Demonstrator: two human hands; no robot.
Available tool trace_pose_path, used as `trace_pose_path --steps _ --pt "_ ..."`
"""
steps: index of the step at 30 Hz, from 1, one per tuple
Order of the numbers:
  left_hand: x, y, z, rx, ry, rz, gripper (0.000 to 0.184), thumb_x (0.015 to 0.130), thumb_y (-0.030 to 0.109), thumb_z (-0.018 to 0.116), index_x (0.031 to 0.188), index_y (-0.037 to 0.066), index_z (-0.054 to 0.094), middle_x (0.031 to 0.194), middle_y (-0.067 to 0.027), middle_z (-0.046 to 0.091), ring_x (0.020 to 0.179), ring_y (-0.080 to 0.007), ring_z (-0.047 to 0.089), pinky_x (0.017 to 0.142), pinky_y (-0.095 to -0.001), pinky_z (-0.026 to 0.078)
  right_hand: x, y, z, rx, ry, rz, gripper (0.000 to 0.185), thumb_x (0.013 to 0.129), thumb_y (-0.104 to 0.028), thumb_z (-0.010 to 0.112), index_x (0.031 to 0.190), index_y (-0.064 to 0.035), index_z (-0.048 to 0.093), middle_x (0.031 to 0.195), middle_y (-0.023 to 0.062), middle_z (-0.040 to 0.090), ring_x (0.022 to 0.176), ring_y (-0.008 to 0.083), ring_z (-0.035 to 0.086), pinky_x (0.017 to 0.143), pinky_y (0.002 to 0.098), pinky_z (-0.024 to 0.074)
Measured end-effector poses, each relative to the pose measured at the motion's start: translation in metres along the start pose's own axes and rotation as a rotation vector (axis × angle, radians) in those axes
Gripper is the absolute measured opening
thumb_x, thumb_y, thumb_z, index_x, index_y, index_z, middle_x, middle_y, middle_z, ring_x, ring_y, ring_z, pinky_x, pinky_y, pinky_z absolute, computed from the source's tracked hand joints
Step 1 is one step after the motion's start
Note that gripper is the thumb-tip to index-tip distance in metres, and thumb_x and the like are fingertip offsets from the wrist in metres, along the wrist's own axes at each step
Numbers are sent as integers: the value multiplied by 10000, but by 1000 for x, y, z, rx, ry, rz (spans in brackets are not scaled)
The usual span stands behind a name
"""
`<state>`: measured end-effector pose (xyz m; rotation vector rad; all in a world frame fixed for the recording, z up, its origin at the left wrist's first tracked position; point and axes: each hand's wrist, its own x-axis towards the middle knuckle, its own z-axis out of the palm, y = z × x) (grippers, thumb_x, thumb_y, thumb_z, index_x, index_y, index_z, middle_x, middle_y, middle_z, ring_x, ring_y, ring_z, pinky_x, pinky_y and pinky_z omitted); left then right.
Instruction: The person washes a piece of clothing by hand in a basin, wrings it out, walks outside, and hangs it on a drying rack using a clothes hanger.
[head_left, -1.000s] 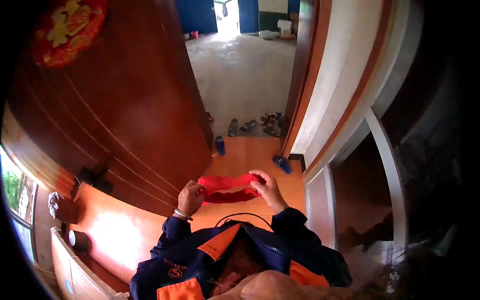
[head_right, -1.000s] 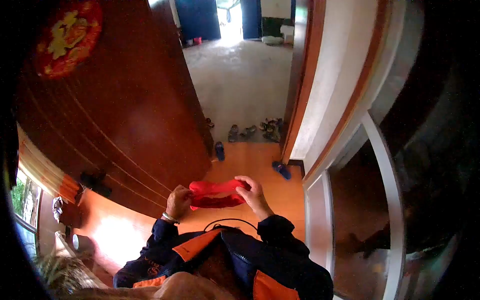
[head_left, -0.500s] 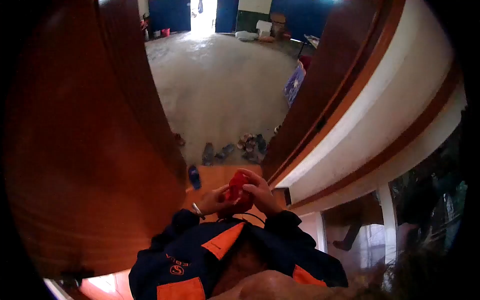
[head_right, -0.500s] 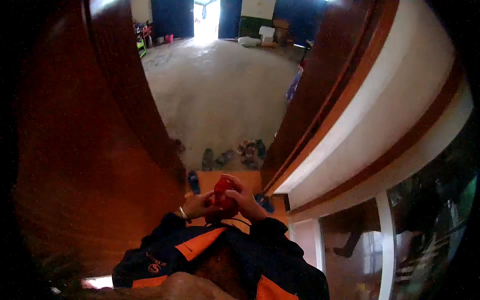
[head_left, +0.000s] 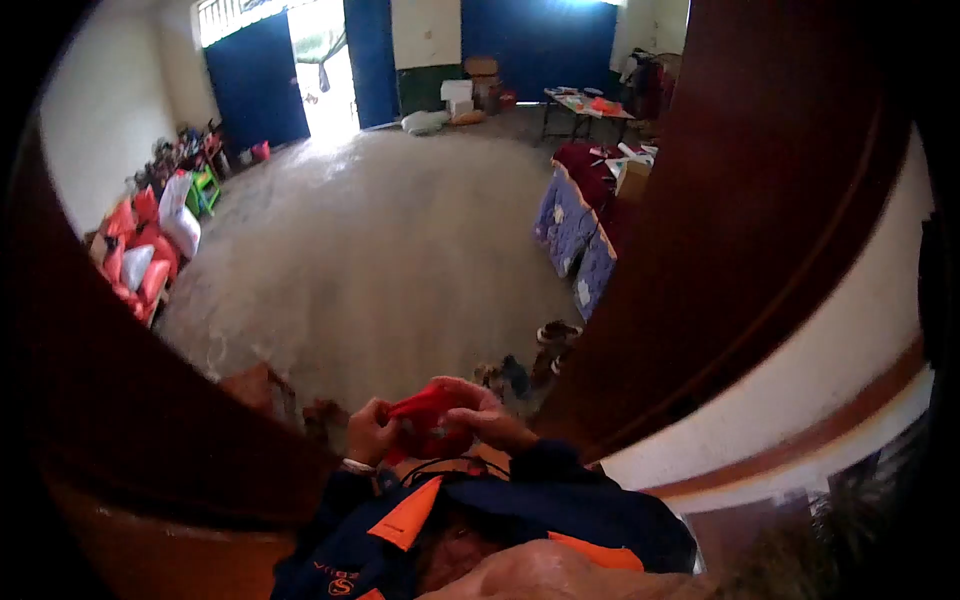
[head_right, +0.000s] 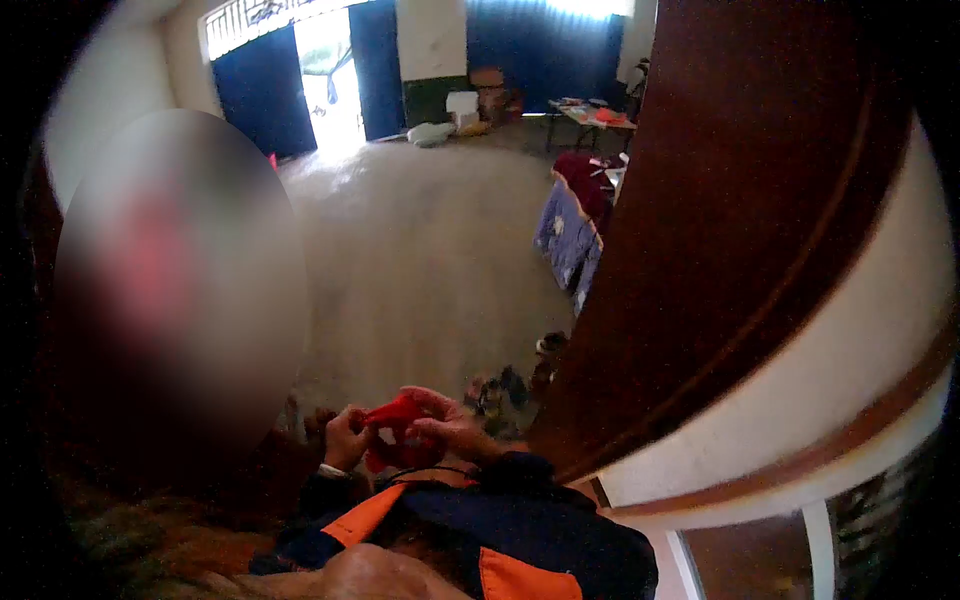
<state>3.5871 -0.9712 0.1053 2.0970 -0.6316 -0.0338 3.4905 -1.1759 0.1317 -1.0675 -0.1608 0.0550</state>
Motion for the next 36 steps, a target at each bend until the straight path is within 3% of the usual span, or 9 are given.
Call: trace_pose_path --steps 6,11,15,19,21,27,30,32,36 --pt "151 -7 -7 103 -41 155 238 734 198 641 892 40 559 677 -123 607 627 -242 617 564 -326 474 162 -28 -53 -106 -58 -98 454 828 -47 533 1263 -34 406 1181 107 512 1043 187 513 890 311 434" --pt "257 -26 9 -427 -71 0 255 799 127 602 1019 8 551 792 -97 637 734 -176 621 669 -293 495 259 -58 -97 -196 51 -161 435 837 -27 492 1263 -25 403 1171 100 515 1033 171 509 869 306 443" --pt "352 -101 10 -396 -415 22 231 849 123 555 1041 -4 571 900 -107 640 811 -167 596 731 -311 488 340 -55 -117 -163 43 -7 451 837 -25 474 1277 -8 382 1201 97 493 1060 176 494 878 300 433" --pt "455 -151 -7 -464 -745 171 261 876 124 484 1112 21 530 969 -108 607 879 -177 567 798 -318 461 459 -18 -151 -142 81 -125 505 781 17 470 1277 16 373 1226 107 476 1116 193 463 967 319 347" --pt "504 -224 23 -704 -449 216 277 870 128 487 1121 13 505 954 -105 599 865 -178 573 786 -321 463 536 5 -165 -77 70 -179 514 775 17 471 1280 11 371 1244 117 462 1124 205 459 969 332 345" --pt "586 -255 -98 -870 -237 -82 298 844 179 525 1072 -12 501 867 -93 595 766 -154 575 675 -302 472 706 21 -150 -217 -177 -179 519 773 -9 487 1276 8 364 1241 134 451 1114 249 461 949 379 367" --pt "623 -286 -124 -615 -255 -42 301 810 217 556 1015 1 511 794 -92 610 746 -167 555 670 -313 442 774 42 -143 -128 -307 -47 502 792 -27 493 1274 12 360 1202 134 470 1075 252 483 913 369 393" --pt "635 -281 -144 -380 44 67 288 800 167 554 1031 3 504 853 -91 611 786 -184 542 720 -322 431 818 47 -146 9 -334 157 482 808 -41 495 1270 9 365 1173 128 486 1036 235 501 873 345 412" --pt "678 -300 -144 -142 376 -95 357 785 145 563 1107 11 487 947 -110 590 852 -203 524 775 -328 422 884 57 -153 -26 -663 266 455 813 -65 503 1250 -8 392 1129 98 513 968 190 522 806 304 430"
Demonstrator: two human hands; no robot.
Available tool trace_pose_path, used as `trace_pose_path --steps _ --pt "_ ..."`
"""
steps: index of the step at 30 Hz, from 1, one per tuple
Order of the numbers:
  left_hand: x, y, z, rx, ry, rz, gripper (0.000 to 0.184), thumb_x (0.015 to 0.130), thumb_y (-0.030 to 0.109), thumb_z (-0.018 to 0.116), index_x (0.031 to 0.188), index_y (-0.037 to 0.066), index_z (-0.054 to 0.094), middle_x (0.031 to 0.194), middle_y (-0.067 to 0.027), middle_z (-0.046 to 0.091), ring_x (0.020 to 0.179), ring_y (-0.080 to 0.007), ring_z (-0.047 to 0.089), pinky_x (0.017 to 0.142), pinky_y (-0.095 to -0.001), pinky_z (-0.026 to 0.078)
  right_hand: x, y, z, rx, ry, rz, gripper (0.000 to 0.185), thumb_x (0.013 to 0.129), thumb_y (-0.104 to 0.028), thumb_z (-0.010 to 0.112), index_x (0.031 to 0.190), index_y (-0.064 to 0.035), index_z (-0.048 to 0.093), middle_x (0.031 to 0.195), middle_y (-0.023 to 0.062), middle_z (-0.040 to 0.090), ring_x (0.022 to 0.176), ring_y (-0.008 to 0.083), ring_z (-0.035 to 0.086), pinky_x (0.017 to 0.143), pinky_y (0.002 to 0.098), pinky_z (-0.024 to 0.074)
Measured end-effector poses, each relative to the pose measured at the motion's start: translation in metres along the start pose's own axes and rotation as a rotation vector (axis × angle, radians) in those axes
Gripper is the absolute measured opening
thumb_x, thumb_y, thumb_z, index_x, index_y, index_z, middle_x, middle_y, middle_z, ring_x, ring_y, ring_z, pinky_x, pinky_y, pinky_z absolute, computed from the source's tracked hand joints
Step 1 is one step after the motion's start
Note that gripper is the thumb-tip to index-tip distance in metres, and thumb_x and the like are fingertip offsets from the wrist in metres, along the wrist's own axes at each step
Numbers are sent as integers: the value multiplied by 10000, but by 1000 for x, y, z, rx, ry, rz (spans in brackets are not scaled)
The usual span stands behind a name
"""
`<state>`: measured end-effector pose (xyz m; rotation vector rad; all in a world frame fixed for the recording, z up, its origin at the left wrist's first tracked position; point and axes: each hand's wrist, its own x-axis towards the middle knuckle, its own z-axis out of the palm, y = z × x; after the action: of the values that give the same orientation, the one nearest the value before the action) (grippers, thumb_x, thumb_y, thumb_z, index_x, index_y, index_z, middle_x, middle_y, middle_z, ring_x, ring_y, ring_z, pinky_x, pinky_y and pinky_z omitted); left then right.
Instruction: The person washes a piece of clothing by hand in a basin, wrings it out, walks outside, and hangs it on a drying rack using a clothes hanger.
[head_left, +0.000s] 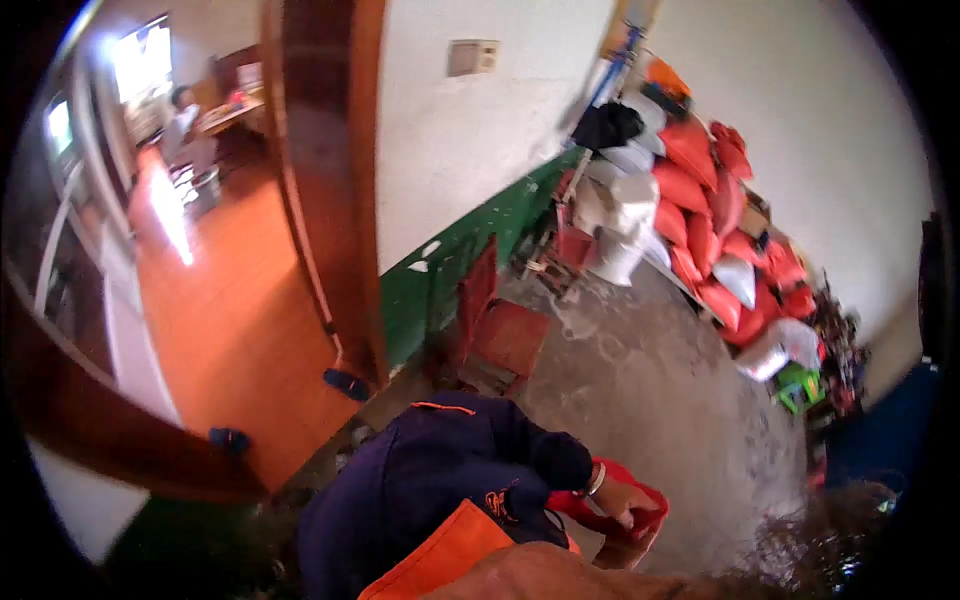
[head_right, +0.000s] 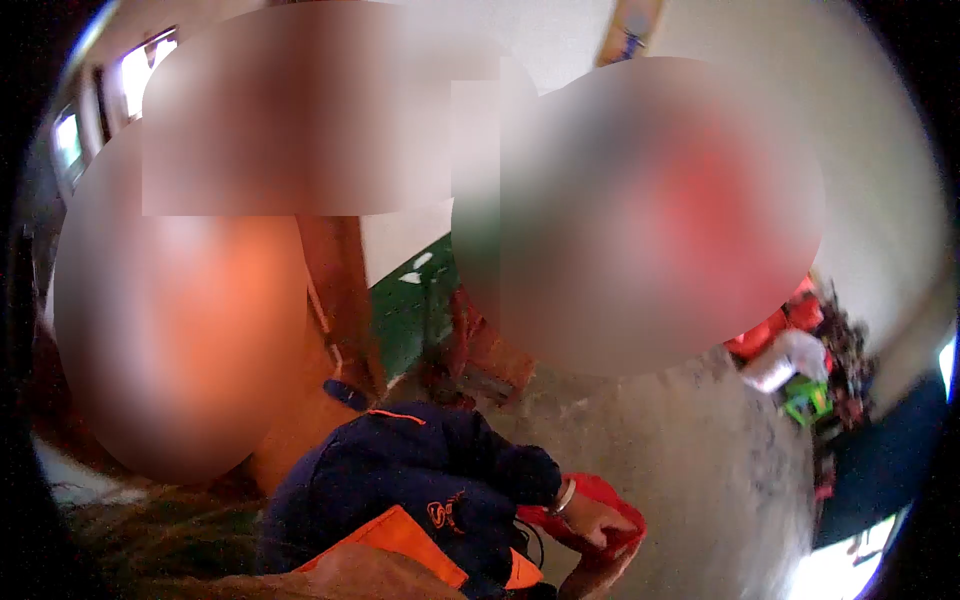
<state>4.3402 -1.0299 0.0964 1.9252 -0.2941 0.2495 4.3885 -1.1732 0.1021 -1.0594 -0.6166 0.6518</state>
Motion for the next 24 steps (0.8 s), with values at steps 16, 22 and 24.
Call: trace_pose_path --steps 16,22,24 --pt "246 -64 99 29 338 -321 276 851 137 522 1097 14 548 1001 -72 613 929 -157 557 817 -306 440 132 -63 -329 167 55 191 273 839 -128 522 1076 6 545 979 73 579 897 152 546 770 269 456" --pt "390 -100 119 -564 224 -391 336 862 125 516 1177 8 498 1036 -46 597 902 -120 565 798 -282 459 179 -114 -438 295 212 159 293 851 -86 480 1110 44 519 1025 101 590 912 176 574 829 289 468" --pt "455 -112 125 -619 250 -392 358 868 136 506 1198 1 484 1011 -15 603 888 -78 551 788 -241 448 204 -126 -485 419 266 167 287 862 -92 477 1112 41 524 1034 100 591 904 170 575 801 287 479"
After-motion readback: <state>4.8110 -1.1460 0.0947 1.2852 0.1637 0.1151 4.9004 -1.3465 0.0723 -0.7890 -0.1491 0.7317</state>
